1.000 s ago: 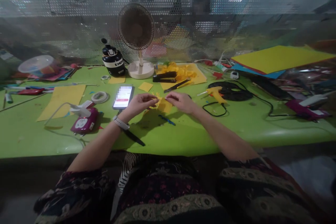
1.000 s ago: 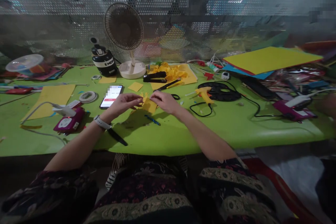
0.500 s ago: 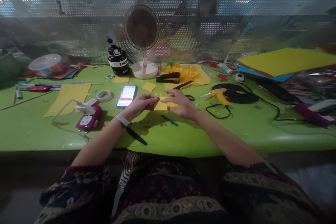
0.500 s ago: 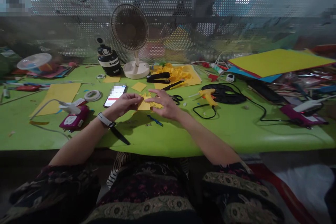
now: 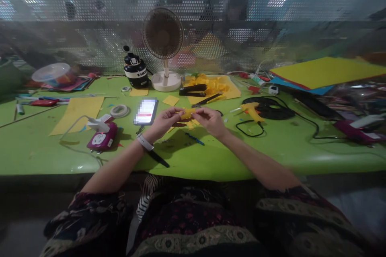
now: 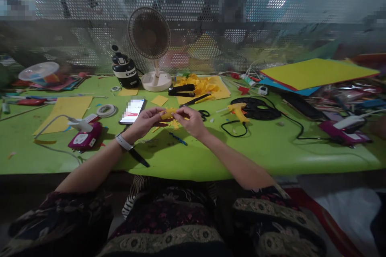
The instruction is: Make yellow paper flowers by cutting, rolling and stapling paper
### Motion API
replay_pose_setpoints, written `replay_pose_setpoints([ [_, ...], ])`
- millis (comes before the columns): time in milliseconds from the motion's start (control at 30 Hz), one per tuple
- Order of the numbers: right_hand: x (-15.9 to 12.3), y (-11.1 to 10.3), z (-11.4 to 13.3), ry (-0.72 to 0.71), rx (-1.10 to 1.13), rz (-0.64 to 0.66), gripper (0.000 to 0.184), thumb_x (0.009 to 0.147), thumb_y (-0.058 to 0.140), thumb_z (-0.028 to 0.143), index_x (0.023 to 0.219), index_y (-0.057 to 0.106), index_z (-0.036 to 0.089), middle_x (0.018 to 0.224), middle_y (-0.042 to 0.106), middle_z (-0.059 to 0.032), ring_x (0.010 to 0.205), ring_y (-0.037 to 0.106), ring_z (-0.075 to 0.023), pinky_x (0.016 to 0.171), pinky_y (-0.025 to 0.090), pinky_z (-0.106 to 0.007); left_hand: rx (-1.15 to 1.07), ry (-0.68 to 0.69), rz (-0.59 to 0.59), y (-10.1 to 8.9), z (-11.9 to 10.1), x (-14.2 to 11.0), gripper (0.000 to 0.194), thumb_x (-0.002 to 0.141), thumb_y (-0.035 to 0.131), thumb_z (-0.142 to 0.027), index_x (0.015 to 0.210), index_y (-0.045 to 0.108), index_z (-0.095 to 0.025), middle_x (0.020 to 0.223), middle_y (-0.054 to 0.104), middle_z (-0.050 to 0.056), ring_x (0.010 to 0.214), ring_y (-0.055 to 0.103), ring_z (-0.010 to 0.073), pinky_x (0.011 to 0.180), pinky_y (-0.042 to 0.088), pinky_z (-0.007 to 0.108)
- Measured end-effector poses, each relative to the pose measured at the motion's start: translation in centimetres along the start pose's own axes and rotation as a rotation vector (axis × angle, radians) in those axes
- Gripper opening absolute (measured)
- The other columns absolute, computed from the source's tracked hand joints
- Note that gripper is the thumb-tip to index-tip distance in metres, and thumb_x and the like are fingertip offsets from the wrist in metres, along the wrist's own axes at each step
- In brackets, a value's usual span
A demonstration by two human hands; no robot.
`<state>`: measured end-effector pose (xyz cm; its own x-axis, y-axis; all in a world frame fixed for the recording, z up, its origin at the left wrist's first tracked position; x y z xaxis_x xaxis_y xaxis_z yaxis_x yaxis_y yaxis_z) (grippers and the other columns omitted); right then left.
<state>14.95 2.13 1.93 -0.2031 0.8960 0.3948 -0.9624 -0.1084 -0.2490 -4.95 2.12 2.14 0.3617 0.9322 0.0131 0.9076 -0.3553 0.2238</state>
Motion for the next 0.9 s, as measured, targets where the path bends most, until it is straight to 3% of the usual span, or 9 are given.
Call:
replay_pose_setpoints([
  [133,-0.09,-0.02,0.32,-0.022,-0.021,0.002,0.032,0.081,0.069,0.051,0.079,0.065,0.019,0.079,0.068,-0.0033,0.072,0.063,-0.0164,0.072,0.055,-0.033,-0.049,0.000,0.044,-0.15,0.25,-0.16,0.048,0.081,0.072,-0.055,0.101,0.067,-0.012,0.102,0.075,0.013,0.094,0.075,0.0244,0.080,0.062,0.036],
  [267,-0.16,0.03,0.30,-0.046,-0.054,-0.008,0.031,0.083,0.067,0.049,0.079,0.064,0.019,0.078,0.067,-0.0031,0.071,0.062,-0.0163,0.070,0.054,-0.032,0.037,0.039,0.035,-0.12,0.52,-0.24,0.046,0.069,0.086,-0.039,0.102,0.069,-0.012,0.099,0.076,0.010,0.088,0.074,0.0201,0.079,0.061,0.032],
  [333,-0.19,0.10,0.18,-0.049,-0.075,-0.009,0.030,0.083,0.067,0.049,0.080,0.064,0.019,0.079,0.067,-0.0034,0.072,0.062,-0.0168,0.071,0.054,-0.032,0.070,0.051,0.037,-0.05,0.67,-0.24,0.042,0.070,0.086,-0.035,0.102,0.070,-0.012,0.099,0.077,0.010,0.086,0.074,0.0179,0.080,0.060,0.032],
  [900,-0.25,0.16,0.31,-0.039,-0.080,0.009,0.027,0.082,0.067,0.046,0.080,0.064,0.019,0.079,0.068,-0.0046,0.071,0.063,-0.0178,0.069,0.055,-0.034,0.111,0.064,0.059,-0.07,0.87,-0.22,0.037,0.074,0.082,-0.042,0.095,0.073,-0.013,0.091,0.077,0.008,0.083,0.074,0.0172,0.082,0.061,0.034],
])
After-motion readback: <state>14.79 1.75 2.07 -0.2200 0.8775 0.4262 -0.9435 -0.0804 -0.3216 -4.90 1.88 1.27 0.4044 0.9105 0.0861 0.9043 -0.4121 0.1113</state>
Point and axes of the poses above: each hand's wrist, its own x-axis towards the middle knuckle, its own y-axis out of the palm, z = x × y, the point moved 1 cm from there along x, towards the middle knuckle
